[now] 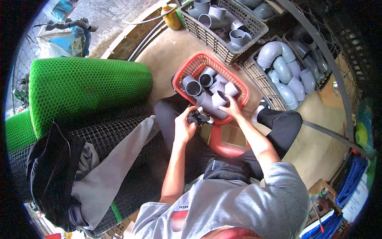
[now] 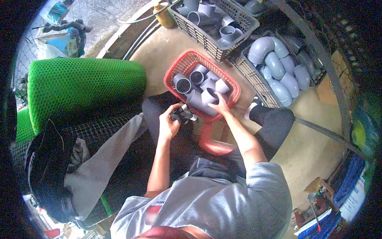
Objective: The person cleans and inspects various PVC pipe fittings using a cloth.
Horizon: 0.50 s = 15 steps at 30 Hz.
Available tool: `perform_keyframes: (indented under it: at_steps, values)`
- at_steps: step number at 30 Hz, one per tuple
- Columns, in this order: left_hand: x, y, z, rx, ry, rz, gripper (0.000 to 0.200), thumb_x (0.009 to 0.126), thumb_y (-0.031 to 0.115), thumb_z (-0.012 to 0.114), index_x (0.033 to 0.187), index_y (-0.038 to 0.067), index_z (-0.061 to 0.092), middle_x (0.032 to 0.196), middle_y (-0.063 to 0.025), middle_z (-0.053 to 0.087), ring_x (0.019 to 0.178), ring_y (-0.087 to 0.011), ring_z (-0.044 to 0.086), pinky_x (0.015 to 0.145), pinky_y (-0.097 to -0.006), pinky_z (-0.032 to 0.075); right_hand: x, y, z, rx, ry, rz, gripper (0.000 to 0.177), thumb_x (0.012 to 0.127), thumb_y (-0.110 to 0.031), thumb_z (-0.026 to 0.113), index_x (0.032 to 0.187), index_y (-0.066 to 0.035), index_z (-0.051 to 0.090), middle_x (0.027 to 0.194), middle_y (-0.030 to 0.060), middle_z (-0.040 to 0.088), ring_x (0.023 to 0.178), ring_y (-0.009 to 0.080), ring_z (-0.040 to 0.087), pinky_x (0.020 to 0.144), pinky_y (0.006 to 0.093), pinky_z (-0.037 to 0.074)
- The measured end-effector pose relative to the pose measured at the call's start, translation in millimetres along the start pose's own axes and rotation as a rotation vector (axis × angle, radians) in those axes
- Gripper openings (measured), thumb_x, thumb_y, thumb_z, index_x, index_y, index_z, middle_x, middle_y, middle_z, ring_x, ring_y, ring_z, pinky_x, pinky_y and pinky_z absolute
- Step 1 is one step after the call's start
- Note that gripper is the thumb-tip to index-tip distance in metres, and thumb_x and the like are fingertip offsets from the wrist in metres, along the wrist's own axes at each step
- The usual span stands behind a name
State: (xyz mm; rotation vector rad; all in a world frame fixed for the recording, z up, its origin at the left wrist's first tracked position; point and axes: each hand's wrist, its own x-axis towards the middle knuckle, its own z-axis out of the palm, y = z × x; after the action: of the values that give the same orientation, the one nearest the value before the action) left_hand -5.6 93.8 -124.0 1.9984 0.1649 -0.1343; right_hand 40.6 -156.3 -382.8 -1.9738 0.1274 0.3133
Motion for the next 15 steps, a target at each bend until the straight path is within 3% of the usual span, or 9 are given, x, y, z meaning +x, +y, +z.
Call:
perform_keyframes:
  at_steps: [2,3,6,7,8,10,13,15]
  values:
    - [-1,10,-2,-0.028,-0.013,-0.042,0.043,0.078,-0.007,0.059,0.12,0.003,0.067,0.1,-0.0102,0.075,0.094,-0.0154,0.069,0.089,-0.0289,0.052,5,9,-1,-0.239,-0.139,0.037,0.085,0.072,-0.035,0.09,0.14,0.001,0.054,0.143,0.0226,0.054,0.136,0.0318,0.049,0.116,0.0424,0.039]
    - [0,15,-3,-0.053,-0.023,-0.087,0.041,0.08,-0.006,0.059,0.12,0.001,0.067,0.103,-0.0074,0.075,0.097,-0.0146,0.068,0.091,-0.029,0.052,6,18,4,-0.14,-0.063,0.012,0.069,0.076,-0.033,0.088,0.131,-0.001,0.063,0.135,0.0203,0.061,0.128,0.0295,0.056,0.109,0.0414,0.045]
    - [6,11,-11,-0.258,0.113,-0.034,0.025,0.089,0.002,0.068,0.115,0.001,0.069,0.1,-0.0068,0.074,0.093,-0.0146,0.068,0.09,-0.0291,0.051,28,33,6,-0.072,0.138,0.022,0.059,0.079,-0.026,0.085,0.129,-0.003,0.064,0.125,0.0166,0.067,0.115,0.0264,0.064,0.1,0.0396,0.051]
    - [10,12,-13,-0.362,0.178,-0.176,0.022,0.091,0.005,0.071,0.112,0.0,0.07,0.102,-0.0055,0.073,0.096,-0.0152,0.067,0.092,-0.0292,0.051,38,16,-3,-0.088,0.24,-0.051,0.049,0.083,-0.018,0.08,0.127,-0.003,0.065,0.114,0.0126,0.072,0.102,0.022,0.068,0.091,0.0357,0.054]
    - [18,12,-17,-0.372,0.251,-0.196,0.021,0.092,0.005,0.068,0.113,0.001,0.07,0.104,-0.0051,0.072,0.097,-0.0145,0.066,0.09,-0.0295,0.051,50,1,-19,-0.036,0.278,-0.1,0.036,0.089,-0.012,0.075,0.123,-0.004,0.067,0.109,0.0101,0.073,0.096,0.0182,0.068,0.087,0.032,0.055]
    - [48,5,-28,-0.284,0.274,-0.084,0.023,0.092,0.007,0.069,0.114,0.002,0.07,0.105,-0.0053,0.071,0.099,-0.0146,0.065,0.089,-0.0302,0.051,73,-53,-51,0.141,0.371,-0.136,0.025,0.093,-0.008,0.068,0.118,-0.005,0.069,0.103,0.0068,0.074,0.089,0.0141,0.068,0.081,0.0293,0.056]
    - [113,0,-25,-0.664,0.27,-0.186,0.024,0.087,0.008,0.073,0.11,0.006,0.067,0.104,-0.0034,0.069,0.094,-0.0167,0.065,0.086,-0.0335,0.051,118,-144,-104,0.02,0.47,-0.318,0.014,0.095,-0.006,0.065,0.108,-0.005,0.07,0.093,0.0052,0.072,0.081,0.0118,0.066,0.074,0.0283,0.053]
    - [160,-19,-15,-0.612,0.224,-0.178,0.028,0.087,0.009,0.074,0.115,0.005,0.068,0.106,-0.0032,0.07,0.092,-0.0143,0.064,0.087,-0.0315,0.051,163,-178,-129,-0.085,0.451,-0.397,0.012,0.093,-0.005,0.065,0.104,-0.005,0.07,0.088,0.0072,0.071,0.077,0.0156,0.066,0.072,0.0303,0.052]
